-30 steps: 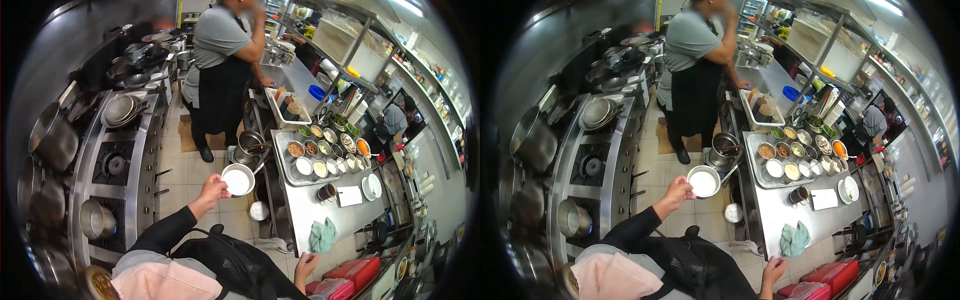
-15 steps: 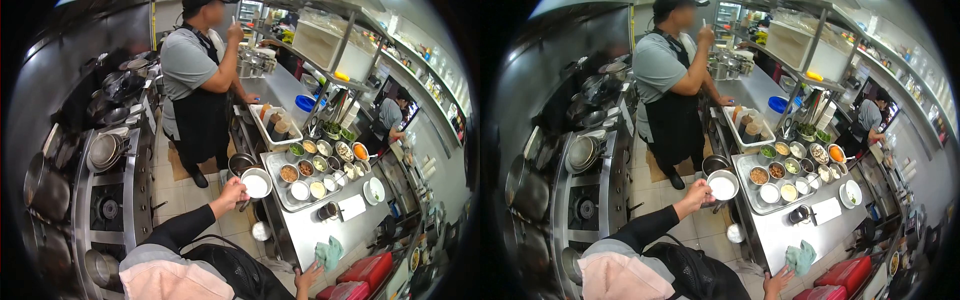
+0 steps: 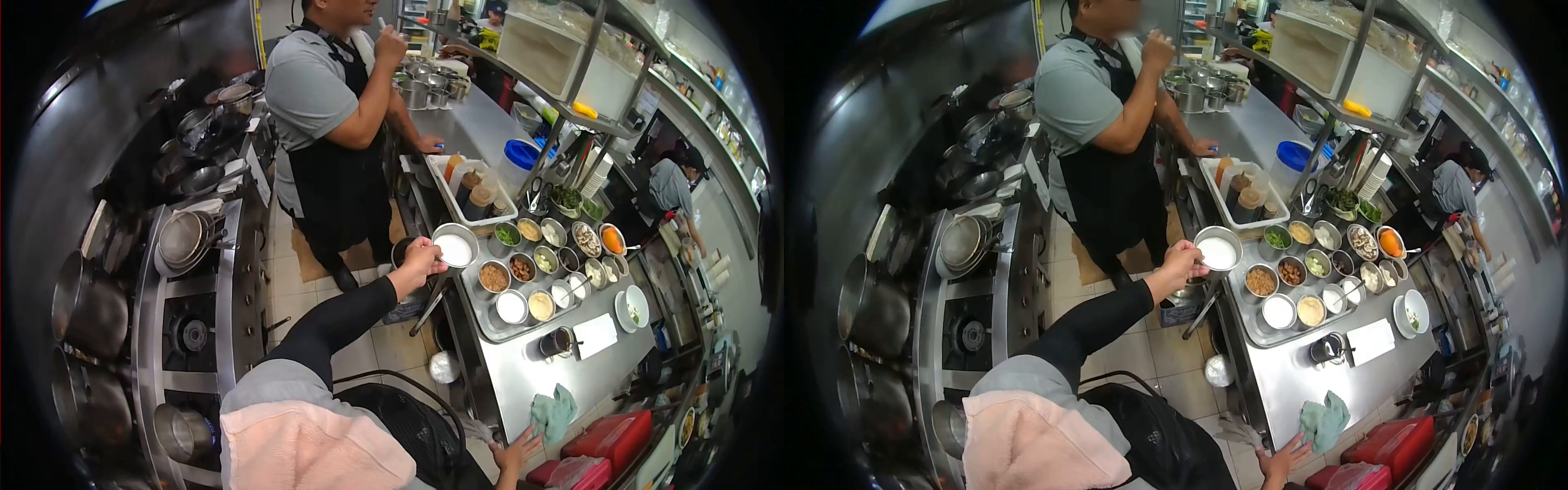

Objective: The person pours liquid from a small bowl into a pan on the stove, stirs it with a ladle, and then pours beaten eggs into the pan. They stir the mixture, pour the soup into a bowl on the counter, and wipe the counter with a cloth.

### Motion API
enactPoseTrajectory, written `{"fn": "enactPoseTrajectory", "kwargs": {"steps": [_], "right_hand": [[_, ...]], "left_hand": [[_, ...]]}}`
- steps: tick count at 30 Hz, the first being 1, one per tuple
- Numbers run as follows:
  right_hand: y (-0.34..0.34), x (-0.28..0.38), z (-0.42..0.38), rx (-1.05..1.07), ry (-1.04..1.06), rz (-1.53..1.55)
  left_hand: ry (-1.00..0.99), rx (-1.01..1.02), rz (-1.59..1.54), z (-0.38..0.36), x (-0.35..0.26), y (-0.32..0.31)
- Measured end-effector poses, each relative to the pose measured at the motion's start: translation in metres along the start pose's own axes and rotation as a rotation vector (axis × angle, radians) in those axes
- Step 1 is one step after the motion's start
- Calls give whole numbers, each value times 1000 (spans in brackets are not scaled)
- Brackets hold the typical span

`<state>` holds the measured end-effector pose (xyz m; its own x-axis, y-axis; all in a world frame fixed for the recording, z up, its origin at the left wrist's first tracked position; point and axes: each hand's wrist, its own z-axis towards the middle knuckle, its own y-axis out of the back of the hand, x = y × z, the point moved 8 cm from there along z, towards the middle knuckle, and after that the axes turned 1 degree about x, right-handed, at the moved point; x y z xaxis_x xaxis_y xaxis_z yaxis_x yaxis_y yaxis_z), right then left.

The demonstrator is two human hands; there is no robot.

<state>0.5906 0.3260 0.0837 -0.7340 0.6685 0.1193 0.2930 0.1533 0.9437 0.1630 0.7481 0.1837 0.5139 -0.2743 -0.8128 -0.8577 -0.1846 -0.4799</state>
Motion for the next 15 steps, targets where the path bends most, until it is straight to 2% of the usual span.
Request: {"fn": "enactPoseTrajectory", "kwargs": {"steps": [4,5,6,7,8,10,12,14,15], "right_hand": [[-3,-7,5,-18,62,-75],[12,9,4,43,60,-175],[-1,-4,8,-46,141,-120],[-6,-9,10,-31,134,-105],[2,-2,4,-20,117,-97],[10,7,-7,20,37,-33],[8,10,-6,55,12,-40],[8,0,-3,59,-83,-33],[2,-2,1,59,-36,-10]], "left_hand": [[21,-32,88,28,8,-1],[3,-45,51,27,1,-6],[-11,-1,73,31,-2,-13],[-60,58,180,54,11,-16],[53,161,250,83,25,-11],[12,10,81,48,8,-28],[56,-13,-6,70,25,-20],[-389,250,447,119,27,-25],[-354,328,442,125,39,-43]]}}
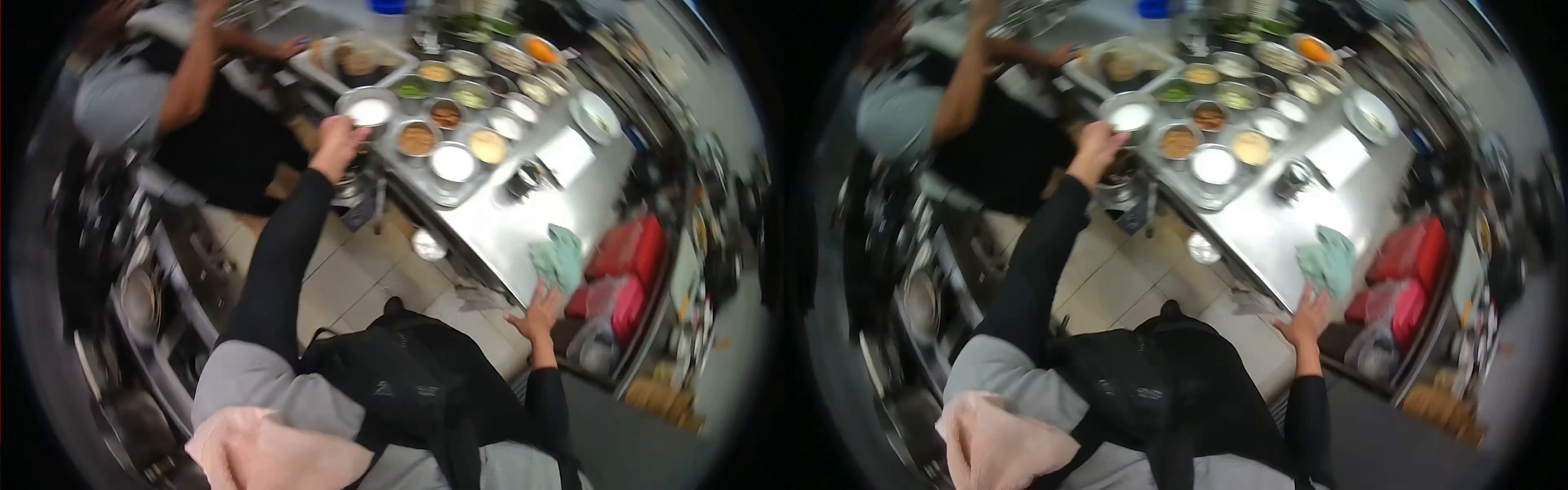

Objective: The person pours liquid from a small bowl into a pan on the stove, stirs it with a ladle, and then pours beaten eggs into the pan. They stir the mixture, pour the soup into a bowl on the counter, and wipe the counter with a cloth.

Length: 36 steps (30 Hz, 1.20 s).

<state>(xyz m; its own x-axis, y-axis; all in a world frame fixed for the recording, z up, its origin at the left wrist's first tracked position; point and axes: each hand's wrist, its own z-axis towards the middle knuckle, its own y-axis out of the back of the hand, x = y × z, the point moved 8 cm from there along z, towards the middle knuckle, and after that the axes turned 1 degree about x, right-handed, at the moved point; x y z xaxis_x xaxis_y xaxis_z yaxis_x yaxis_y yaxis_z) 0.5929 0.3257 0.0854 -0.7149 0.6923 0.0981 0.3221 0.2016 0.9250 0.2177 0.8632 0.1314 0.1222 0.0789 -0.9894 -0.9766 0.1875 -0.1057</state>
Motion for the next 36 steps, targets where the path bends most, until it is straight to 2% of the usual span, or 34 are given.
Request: {"fn": "enactPoseTrajectory", "kwargs": {"steps": [1,3,5,10,18,24,25,27,31,33,34,35,36], "right_hand": [[1,-2,1,-6,44,22],[10,3,-5,57,-39,2],[12,-1,-5,58,-73,22],[11,-5,-6,108,-92,25],[14,-7,-6,116,-78,27],[17,-6,-6,101,2,23],[15,-7,-7,90,9,42],[9,-14,-5,77,51,36],[10,-39,-3,123,195,111],[13,-56,-4,166,546,478],[52,-70,-13,44,628,574],[55,-94,-10,55,644,581],[52,-132,-4,187,512,912]], "left_hand": [[135,-47,-157,7,12,-5],[430,-187,-432,10,36,-5],[473,-182,-449,17,50,-9],[502,-156,-451,33,84,-22],[487,-192,-394,36,97,-24],[418,-239,-326,-7,61,-25],[406,-249,-329,-20,51,-26],[374,-463,-225,-60,27,-17],[201,-592,-83,-164,35,-17],[49,-425,10,-233,34,-72],[-7,-388,102,-270,24,-110],[-152,-304,148,-309,-1,-163],[-49,-214,212,-342,-16,-213]]}}
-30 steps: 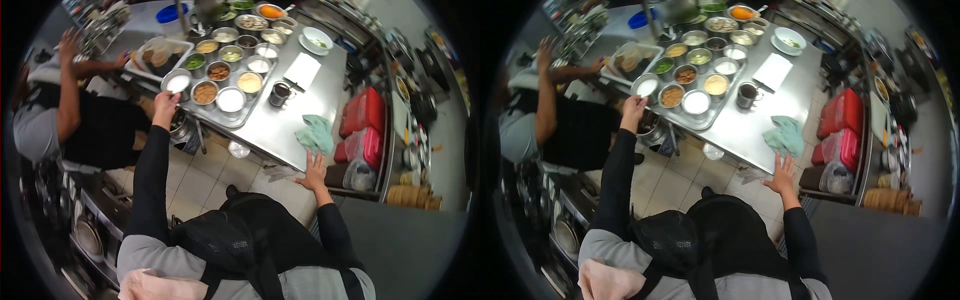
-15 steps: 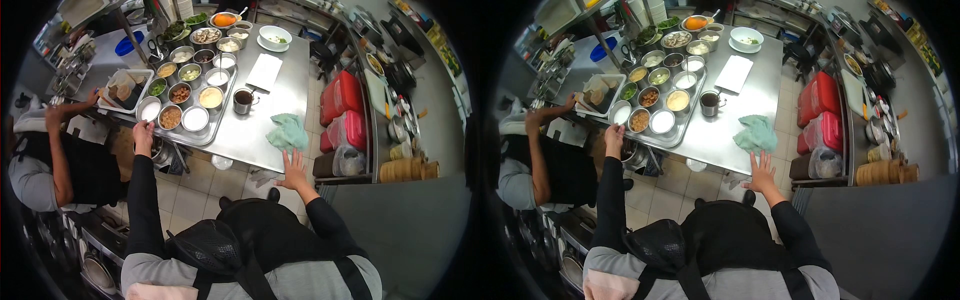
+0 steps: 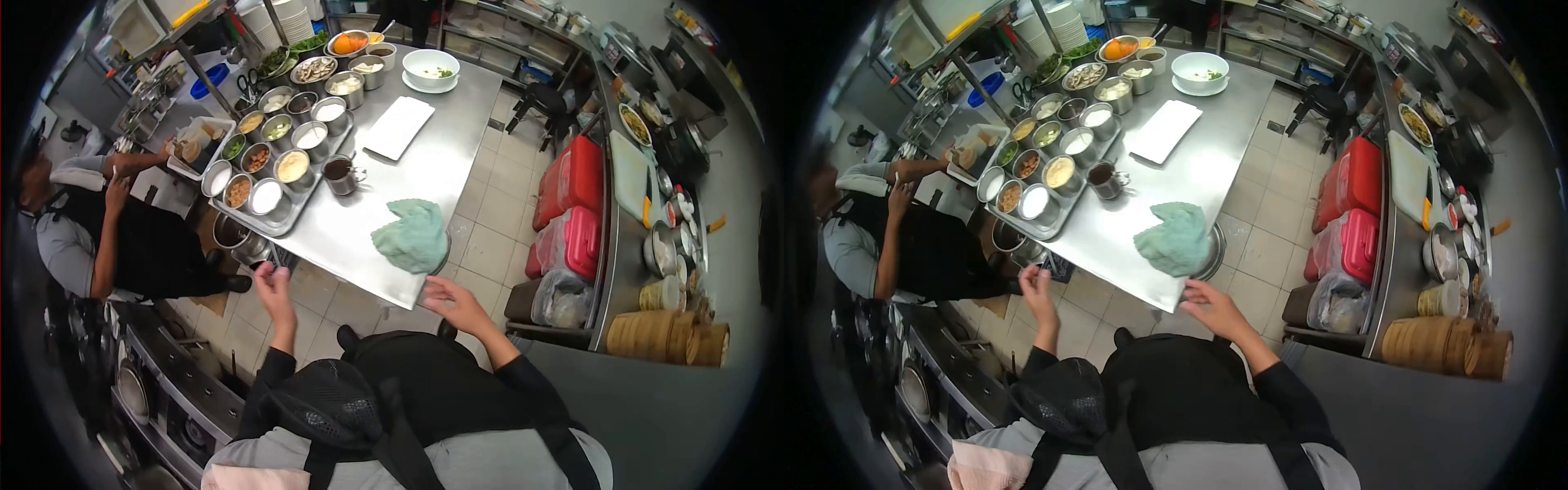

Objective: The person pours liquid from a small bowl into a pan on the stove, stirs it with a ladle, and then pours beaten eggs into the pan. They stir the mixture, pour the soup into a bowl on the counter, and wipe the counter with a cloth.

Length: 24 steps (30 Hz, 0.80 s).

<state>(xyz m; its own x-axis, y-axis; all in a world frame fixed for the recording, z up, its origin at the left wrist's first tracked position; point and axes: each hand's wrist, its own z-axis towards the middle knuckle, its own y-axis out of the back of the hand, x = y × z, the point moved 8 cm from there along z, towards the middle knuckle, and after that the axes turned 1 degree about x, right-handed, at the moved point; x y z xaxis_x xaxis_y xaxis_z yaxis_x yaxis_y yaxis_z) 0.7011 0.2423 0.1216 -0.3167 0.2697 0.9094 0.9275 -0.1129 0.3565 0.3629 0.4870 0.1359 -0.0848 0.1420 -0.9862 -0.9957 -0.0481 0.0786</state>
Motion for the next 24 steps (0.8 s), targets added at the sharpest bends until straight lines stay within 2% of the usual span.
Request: {"fn": "enactPoseTrajectory", "kwargs": {"steps": [1,2,4,6,7,9,10,11,12,13,14,15,16,17,18,19,21,23,24], "right_hand": [[24,-26,-15,-25,-127,344],[52,-49,-30,-181,-19,243],[95,-121,-70,-319,-120,137],[125,-190,-120,-522,-212,102],[131,-218,-141,-548,-211,102],[145,-276,-189,-697,-456,-7],[154,-291,-204,-764,-489,5],[155,-301,-208,-684,-489,29],[161,-306,-209,-604,-483,53],[189,-293,-205,-673,-396,119],[224,-265,-191,-721,-303,177],[273,-218,-170,-895,-65,326],[320,-119,-142,-945,151,923],[334,-150,-103,-1005,263,1019],[336,-40,-30,-889,329,579],[336,16,11,-825,413,400],[375,35,35,-793,392,458],[427,-47,30,-878,358,760],[435,-53,37,-925,372,806]], "left_hand": [[-56,97,65,-29,-15,-36],[-108,203,127,-54,-28,-71],[-363,497,348,-94,-77,-151],[-412,640,427,-114,-86,-210],[-449,686,489,-121,-82,-238],[-613,795,829,-121,-64,-283],[-548,841,873,-111,-34,-296],[-587,870,953,-103,-28,-309],[-528,922,1003,-92,-27,-320],[-327,1011,1075,-78,-30,-333],[-335,925,1015,-64,-57,-347],[-455,665,817,-60,-111,-362],[-455,702,811,-80,-123,-415],[-562,734,476,-121,-156,-478],[-668,811,112,-177,-191,-536],[-32,918,-535,-212,-219,-554],[241,991,-641,-170,-177,-603],[236,821,-715,-87,-175,-584],[229,836,-731,-82,-185,-603]]}}
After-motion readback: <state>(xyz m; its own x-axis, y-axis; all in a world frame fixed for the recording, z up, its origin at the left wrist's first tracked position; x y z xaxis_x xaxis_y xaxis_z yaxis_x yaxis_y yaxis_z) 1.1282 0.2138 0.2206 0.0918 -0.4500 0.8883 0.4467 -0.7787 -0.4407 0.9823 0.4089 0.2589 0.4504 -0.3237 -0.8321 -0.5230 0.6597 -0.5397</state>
